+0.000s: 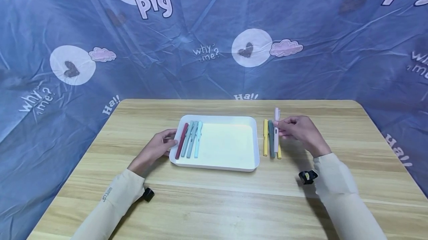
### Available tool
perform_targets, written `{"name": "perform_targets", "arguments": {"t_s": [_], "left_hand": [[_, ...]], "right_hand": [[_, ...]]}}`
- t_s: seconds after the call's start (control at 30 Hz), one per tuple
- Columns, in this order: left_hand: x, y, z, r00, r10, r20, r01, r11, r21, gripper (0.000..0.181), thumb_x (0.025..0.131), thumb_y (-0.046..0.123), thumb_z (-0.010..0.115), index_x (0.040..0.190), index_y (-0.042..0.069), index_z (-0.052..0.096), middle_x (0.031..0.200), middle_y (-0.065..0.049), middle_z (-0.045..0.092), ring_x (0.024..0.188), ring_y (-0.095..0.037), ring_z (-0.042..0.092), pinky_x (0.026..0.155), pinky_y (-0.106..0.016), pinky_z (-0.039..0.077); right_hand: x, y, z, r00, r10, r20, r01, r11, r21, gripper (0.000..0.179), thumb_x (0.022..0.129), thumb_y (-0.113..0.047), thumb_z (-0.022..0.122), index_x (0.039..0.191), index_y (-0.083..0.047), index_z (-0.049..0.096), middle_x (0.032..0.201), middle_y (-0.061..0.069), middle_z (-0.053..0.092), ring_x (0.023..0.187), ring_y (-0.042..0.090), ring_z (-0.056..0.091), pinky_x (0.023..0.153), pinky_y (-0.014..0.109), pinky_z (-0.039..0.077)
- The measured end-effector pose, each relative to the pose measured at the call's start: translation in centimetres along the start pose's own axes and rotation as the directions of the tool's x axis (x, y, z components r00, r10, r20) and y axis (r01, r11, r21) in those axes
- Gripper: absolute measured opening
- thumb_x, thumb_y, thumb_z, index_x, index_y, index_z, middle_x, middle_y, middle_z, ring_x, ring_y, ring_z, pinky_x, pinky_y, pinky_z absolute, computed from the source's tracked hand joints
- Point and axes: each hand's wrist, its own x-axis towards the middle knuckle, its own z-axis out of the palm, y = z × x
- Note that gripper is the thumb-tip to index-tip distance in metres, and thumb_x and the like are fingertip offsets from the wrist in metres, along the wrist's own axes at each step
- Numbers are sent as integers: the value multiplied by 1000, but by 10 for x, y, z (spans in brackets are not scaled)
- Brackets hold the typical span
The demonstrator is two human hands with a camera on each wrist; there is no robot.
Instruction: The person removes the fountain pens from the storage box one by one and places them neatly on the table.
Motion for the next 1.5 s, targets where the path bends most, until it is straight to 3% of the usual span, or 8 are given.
{"name": "perform_targets", "arguments": {"t_s": [0.33,1.07,1.27,1.4,1.5], "left_hand": [[0,1,0,1000,3,4,-3,1000,-5,51,104,5,57,154,2,46,139,-21,59,113,-30,66,71,-36,64],[0,-1,0,1000,-1,-3,1,1000,9,51,105,7,58,155,4,46,139,-21,59,114,-31,66,72,-36,64],[1,-1,0,1000,0,-6,0,1000,8,51,105,6,57,154,3,46,138,-21,60,112,-30,66,72,-36,64],[1,-1,0,1000,4,-7,-4,1000,3,51,105,5,57,154,2,46,137,-21,60,112,-30,66,72,-36,65],[0,-1,0,1000,8,-5,-8,1000,-1,51,104,5,57,154,1,46,138,-21,59,112,-30,66,72,-37,65]], "right_hand": [[-2,16,-14,999,42,15,-41,997,-60,36,105,-24,65,119,9,66,87,-8,73,78,4,70,74,24,62],[6,26,-15,995,95,43,-83,973,-214,42,104,-27,66,114,13,64,94,2,73,84,11,71,79,29,63],[9,31,-16,994,83,77,-64,973,-223,37,106,-20,63,115,16,63,105,14,75,88,15,72,81,30,63],[12,33,-15,992,84,94,-61,973,-223,34,107,-15,58,116,17,61,126,30,67,91,15,72,82,30,63],[14,33,-14,991,83,104,-58,973,-223,32,108,-13,56,116,18,60,132,30,64,90,14,71,82,30,63]]}}
